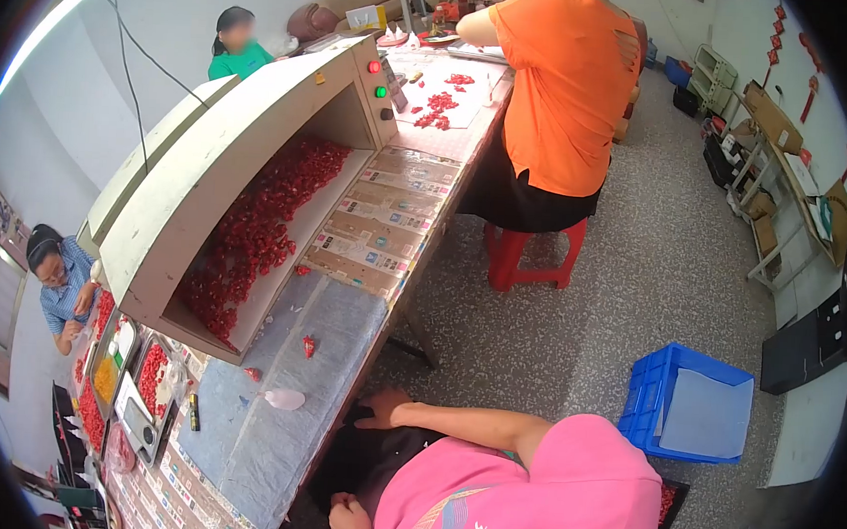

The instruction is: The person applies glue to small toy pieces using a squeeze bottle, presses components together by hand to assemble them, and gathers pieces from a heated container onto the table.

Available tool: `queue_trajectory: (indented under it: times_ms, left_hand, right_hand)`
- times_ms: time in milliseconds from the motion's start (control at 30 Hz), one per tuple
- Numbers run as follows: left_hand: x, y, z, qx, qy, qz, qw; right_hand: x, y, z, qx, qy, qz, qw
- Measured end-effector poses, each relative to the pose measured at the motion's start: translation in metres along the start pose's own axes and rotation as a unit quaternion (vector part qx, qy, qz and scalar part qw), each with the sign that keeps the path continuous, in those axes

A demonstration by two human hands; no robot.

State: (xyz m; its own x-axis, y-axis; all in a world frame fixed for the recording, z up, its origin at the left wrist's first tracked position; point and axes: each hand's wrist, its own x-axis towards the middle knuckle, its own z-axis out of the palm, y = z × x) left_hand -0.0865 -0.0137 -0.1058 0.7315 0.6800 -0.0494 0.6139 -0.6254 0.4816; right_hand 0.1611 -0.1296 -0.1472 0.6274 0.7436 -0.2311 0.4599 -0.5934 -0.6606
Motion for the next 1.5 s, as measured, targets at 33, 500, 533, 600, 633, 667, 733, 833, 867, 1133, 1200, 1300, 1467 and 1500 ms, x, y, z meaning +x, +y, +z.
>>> queue_trajectory:
  times_ms: [33, 500, 533, 600, 633, 667, 733, 833, 867, 1133, 1200, 1300, 1467, 1500]
  left_hand:
    - [-0.004, -0.002, -0.003, 0.000, 0.002, -0.002, 1.000]
    - [-0.014, -0.020, -0.011, 0.027, -0.111, 0.034, 0.993]
    - [-0.010, -0.032, -0.010, 0.030, -0.112, 0.036, 0.993]
    - [-0.001, -0.040, -0.005, 0.030, -0.160, 0.089, 0.983]
    - [-0.001, -0.035, -0.007, 0.055, -0.168, 0.113, 0.978]
    - [0.006, -0.019, -0.016, 0.055, -0.170, 0.110, 0.978]
    - [0.015, 0.008, -0.024, 0.102, -0.234, 0.104, 0.961]
    - [0.027, 0.007, -0.017, 0.134, -0.283, 0.098, 0.945]
    - [0.031, 0.013, -0.019, 0.127, -0.283, 0.088, 0.947]
    - [0.031, 0.062, -0.037, 0.102, -0.212, 0.073, 0.969]
    - [0.023, 0.068, -0.048, 0.013, -0.185, 0.048, 0.982]
    - [0.010, 0.067, -0.078, -0.041, -0.232, 0.020, 0.972]
    - [0.015, 0.105, -0.209, -0.153, -0.244, 0.148, 0.946]
    - [0.012, 0.111, -0.237, -0.191, -0.193, 0.147, 0.951]
  right_hand:
    - [-0.001, 0.000, 0.002, 0.008, 0.022, -0.006, 1.000]
    - [-0.040, -0.012, -0.002, 0.054, 0.065, -0.092, 0.992]
    - [-0.039, -0.010, -0.003, 0.057, 0.067, -0.090, 0.992]
    - [-0.049, -0.013, -0.018, 0.053, 0.065, -0.129, 0.988]
    - [-0.051, -0.014, -0.030, 0.026, 0.015, -0.119, 0.992]
    - [-0.051, -0.016, -0.040, 0.026, 0.012, -0.118, 0.993]
    - [-0.055, -0.017, -0.064, 0.139, -0.001, -0.129, 0.982]
    - [-0.054, -0.031, -0.116, 0.258, 0.035, -0.186, 0.947]
    - [-0.052, -0.037, -0.134, 0.255, 0.023, -0.187, 0.948]
    - [-0.019, -0.061, -0.195, 0.130, 0.251, -0.228, 0.932]
    - [-0.011, -0.061, -0.188, 0.126, 0.275, -0.206, 0.931]
    - [-0.007, -0.055, -0.182, 0.129, 0.276, -0.198, 0.932]
    - [-0.023, -0.069, -0.190, 0.147, 0.244, -0.207, 0.936]
    - [-0.029, -0.074, -0.199, 0.154, 0.240, -0.235, 0.929]
